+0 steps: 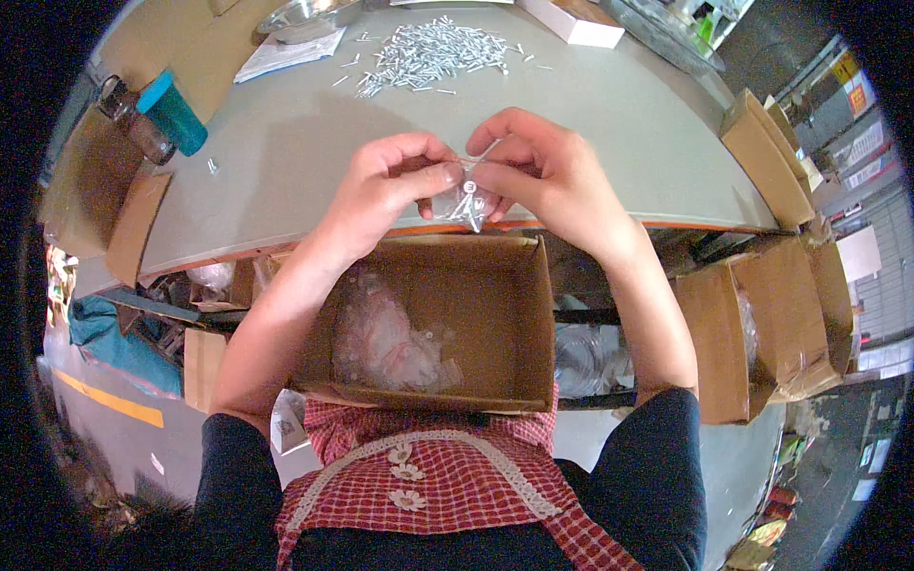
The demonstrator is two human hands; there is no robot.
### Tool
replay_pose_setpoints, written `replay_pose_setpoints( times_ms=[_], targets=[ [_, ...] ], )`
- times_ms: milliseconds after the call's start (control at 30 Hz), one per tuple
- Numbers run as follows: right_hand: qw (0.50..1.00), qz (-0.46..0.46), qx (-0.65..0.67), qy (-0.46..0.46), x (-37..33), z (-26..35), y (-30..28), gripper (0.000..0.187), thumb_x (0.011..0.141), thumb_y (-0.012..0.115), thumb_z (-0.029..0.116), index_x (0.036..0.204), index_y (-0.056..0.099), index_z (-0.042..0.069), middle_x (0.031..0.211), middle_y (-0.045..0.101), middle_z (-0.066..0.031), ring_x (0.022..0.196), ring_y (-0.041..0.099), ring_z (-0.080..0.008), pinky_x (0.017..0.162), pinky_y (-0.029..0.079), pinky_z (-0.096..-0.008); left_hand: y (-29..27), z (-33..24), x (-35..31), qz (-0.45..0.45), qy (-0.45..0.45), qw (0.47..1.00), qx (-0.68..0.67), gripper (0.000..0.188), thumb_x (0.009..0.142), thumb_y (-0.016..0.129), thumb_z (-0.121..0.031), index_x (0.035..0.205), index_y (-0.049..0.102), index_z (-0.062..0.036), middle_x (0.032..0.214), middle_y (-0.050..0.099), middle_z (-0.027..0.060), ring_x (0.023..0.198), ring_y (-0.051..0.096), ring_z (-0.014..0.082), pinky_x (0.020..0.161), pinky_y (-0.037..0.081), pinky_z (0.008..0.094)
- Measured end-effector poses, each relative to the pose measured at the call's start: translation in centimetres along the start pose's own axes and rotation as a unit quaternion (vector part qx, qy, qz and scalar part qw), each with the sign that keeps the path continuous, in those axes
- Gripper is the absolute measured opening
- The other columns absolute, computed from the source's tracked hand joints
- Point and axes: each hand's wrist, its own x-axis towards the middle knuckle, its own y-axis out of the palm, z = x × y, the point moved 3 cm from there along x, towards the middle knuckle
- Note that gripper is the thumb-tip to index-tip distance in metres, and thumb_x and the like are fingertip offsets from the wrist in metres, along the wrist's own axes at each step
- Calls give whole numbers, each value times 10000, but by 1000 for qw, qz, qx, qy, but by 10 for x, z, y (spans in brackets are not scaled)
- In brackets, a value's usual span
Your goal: Packaging small metal screws into individual small plastic bags.
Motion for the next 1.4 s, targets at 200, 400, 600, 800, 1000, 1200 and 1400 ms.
replay_pose_setpoints(
  times_ms=[200,400,600,800,1000,1200,1400],
  targets=[
    [998,48,32,29,-22,-20,5,153,979,654,134,1066,630,10,833,679,-29,771,646,-83,698,538,-233,19,-4,-8,19,-31,999,13,80,821,665,-122,786,665,-51,723,640,-17,656,550,67,586,416,235],
    [990,69,104,59,-44,-30,-5,165,926,665,173,971,653,15,817,629,2,724,565,-68,642,430,-223,41,-1,-10,70,-29,996,44,88,844,647,-127,801,667,-54,737,650,-6,669,572,71,591,430,239],
    [974,0,176,141,-96,-65,-19,165,907,668,180,845,631,32,700,559,16,607,484,-70,555,363,-243,74,36,-6,152,-107,983,16,136,899,670,-192,838,660,-71,751,662,4,672,593,81,596,452,243],
    [852,-496,162,-47,-212,-90,-95,91,953,630,125,924,644,40,783,629,-47,708,592,-140,669,473,-273,64,113,-52,331,-106,760,549,390,881,649,-187,1165,570,70,1118,662,309,1073,651,439,925,532,501],
    [761,-602,242,-12,-269,-118,-105,153,910,652,67,1052,670,11,982,704,-82,817,633,-145,749,496,-264,43,160,-71,415,-148,663,605,315,756,640,-68,1036,621,75,1065,655,314,1070,633,453,962,505,507],
    [882,-428,186,72,-193,-132,-51,145,938,627,67,1074,653,24,982,690,-56,824,624,-125,764,489,-261,23,144,-56,283,-106,790,533,233,732,657,-87,915,642,56,966,671,282,955,656,458,865,529,532],
    [948,-278,150,39,-125,-115,-2,149,952,610,47,1089,657,12,1022,698,-58,888,630,-117,824,494,-263,20,170,-69,331,-101,735,583,243,738,630,-35,944,643,93,978,666,291,970,650,455,882,527,510]
  ],
)
